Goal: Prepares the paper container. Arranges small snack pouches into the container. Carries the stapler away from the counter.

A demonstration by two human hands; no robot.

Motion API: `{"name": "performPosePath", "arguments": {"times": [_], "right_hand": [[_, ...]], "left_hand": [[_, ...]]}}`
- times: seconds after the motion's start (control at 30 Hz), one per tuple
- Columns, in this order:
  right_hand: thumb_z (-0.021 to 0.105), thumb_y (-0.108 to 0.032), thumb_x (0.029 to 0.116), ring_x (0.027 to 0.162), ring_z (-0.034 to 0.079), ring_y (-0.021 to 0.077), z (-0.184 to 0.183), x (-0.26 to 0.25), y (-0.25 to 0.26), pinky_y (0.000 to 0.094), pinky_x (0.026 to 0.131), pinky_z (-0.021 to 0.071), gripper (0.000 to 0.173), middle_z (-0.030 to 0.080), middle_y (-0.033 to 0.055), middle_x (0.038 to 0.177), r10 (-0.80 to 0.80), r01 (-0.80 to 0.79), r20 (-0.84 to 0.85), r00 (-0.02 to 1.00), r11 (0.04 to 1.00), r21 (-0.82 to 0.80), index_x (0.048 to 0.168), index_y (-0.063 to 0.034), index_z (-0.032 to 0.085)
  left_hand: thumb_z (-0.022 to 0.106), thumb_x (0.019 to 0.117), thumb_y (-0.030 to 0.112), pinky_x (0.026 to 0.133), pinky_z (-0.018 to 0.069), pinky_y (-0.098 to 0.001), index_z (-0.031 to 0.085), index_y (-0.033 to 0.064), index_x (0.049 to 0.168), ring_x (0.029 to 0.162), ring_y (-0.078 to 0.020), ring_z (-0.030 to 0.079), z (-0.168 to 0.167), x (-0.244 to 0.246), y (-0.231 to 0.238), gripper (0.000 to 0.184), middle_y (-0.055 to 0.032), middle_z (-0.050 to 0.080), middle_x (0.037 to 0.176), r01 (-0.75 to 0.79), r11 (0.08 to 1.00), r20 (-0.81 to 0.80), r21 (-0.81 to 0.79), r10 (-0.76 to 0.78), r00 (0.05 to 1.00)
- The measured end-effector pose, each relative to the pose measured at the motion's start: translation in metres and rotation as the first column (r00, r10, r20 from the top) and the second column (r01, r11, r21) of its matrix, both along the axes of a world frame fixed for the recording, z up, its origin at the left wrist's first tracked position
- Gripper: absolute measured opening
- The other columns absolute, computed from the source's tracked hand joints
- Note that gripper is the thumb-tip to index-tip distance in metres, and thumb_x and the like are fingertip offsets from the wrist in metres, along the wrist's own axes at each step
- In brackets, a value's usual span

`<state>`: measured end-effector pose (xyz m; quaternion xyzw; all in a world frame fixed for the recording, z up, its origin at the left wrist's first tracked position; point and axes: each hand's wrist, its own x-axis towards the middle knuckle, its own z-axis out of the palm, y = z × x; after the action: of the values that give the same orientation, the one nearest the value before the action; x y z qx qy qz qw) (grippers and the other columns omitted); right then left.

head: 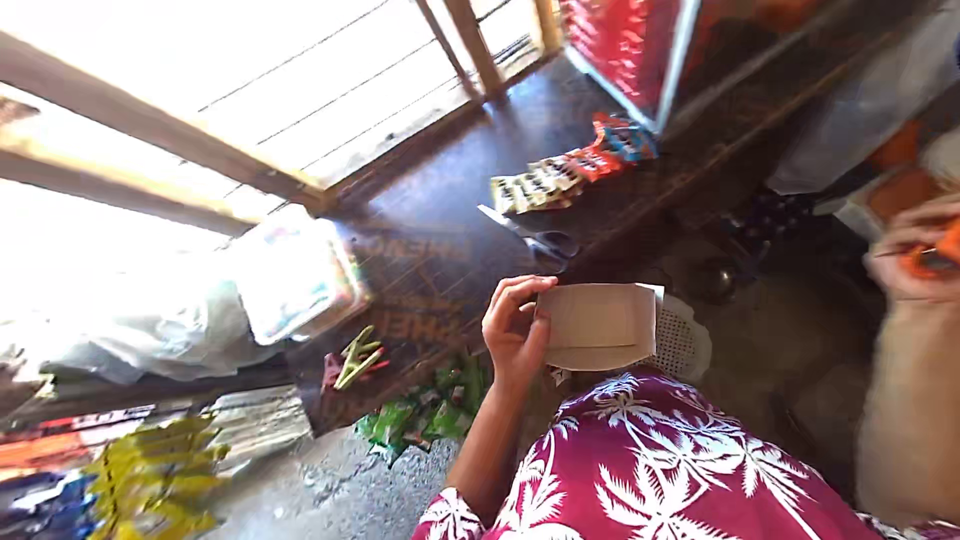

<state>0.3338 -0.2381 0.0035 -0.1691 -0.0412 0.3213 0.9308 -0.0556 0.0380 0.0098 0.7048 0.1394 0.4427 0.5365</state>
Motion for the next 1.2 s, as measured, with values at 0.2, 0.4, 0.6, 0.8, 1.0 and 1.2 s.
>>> {"name": "performPosePath", "arguments": {"times": [0.2, 0.4, 0.6, 0.8, 1.0, 1.2], "right_hand": [[0.025, -0.065, 0.1031, 0.069, 0.067, 0.0087, -0.007, -0.158, 0.144, 0.0256, 0.058, 0.0577, 0.06, 0.071, -0.0047, 0.087, 0.466, -0.417, 0.158, 0.87, 0.869, -0.267, 0.119, -0.0275, 0.07], [0.033, -0.052, 0.106, 0.076, 0.071, 0.0121, 0.009, -0.232, 0.207, 0.026, 0.063, 0.0601, 0.05, 0.073, 0.0035, 0.121, 0.7, -0.552, 0.112, 0.705, 0.642, -0.532, 0.131, -0.0226, 0.065], [0.056, -0.042, 0.1024, 0.083, 0.073, 0.0144, 0.015, -0.256, 0.225, 0.0259, 0.07, 0.0623, 0.048, 0.062, 0.0098, 0.141, 0.872, -0.708, -0.006, 0.489, 0.392, -0.588, 0.141, -0.0132, 0.055], [0.051, -0.038, 0.1028, 0.08, 0.072, 0.012, 0.016, -0.246, 0.226, 0.025, 0.067, 0.0618, 0.044, 0.067, 0.0069, 0.131, 0.881, -0.625, 0.046, 0.472, 0.37, -0.687, 0.138, -0.012, 0.058], [0.042, -0.048, 0.1047, 0.077, 0.069, 0.0074, 0.05, -0.218, 0.244, 0.0215, 0.064, 0.0593, 0.049, 0.064, 0.0021, 0.136, 0.904, -0.514, 0.277, 0.326, 0.415, -0.75, 0.136, -0.0145, 0.06], [0.043, -0.044, 0.0998, 0.061, 0.067, 0.0106, 0.078, -0.22, 0.298, 0.0244, 0.052, 0.0573, 0.05, 0.07, 0.0036, 0.089, 0.986, -0.358, 0.163, 0.042, 0.167, -0.918, 0.139, -0.0172, 0.058]], "left_hand": [[0.058, 0.0929, 0.008, 0.089, 0.0583, -0.0282, 0.067, 0.0091, 0.118, 0.108, -0.0096, 0.065, -0.004, -0.102, 0.063, 0.027, 0.0015, 0.065, 0.12, -0.334, 0.94, -0.058, -0.062, 0.331, 0.942], [0.051, 0.0901, 0.001, 0.077, 0.0587, -0.0253, 0.06, 0.0003, 0.124, 0.086, -0.004, 0.068, -0.01, -0.136, 0.089, 0.035, -0.002, 0.07, 0.105, -0.431, 0.882, -0.267, -0.193, 0.375, 0.888], [0.055, 0.0927, 0.002, 0.088, 0.058, -0.0281, 0.069, 0.0022, 0.125, 0.104, -0.0116, 0.067, -0.002, -0.128, 0.111, 0.035, -0.0106, 0.067, 0.122, -0.371, 0.911, -0.388, -0.178, 0.282, 0.878], [0.065, 0.0945, 0.011, 0.095, 0.0535, -0.0395, 0.062, 0.0066, 0.139, 0.121, -0.0273, 0.059, 0.018, -0.12, 0.12, 0.045, -0.0202, 0.055, 0.138, -0.325, 0.945, -0.577, -0.028, 0.251, 0.778], [0.069, 0.0915, 0.017, 0.098, 0.0543, -0.0404, 0.055, 0.0015, 0.143, 0.127, -0.0265, 0.056, 0.036, -0.132, 0.044, 0.056, -0.0201, 0.047, 0.149, -0.512, 0.854, -0.491, 0.094, 0.487, 0.722], [0.071, 0.0921, 0.023, 0.083, 0.0583, -0.0342, 0.036, 0.006, 0.156, 0.112, -0.0205, 0.061, 0.002, -0.119, 0.0, 0.075, -0.0185, 0.032, 0.157, -0.651, 0.744, -0.502, -0.147, 0.511, 0.698]]}}
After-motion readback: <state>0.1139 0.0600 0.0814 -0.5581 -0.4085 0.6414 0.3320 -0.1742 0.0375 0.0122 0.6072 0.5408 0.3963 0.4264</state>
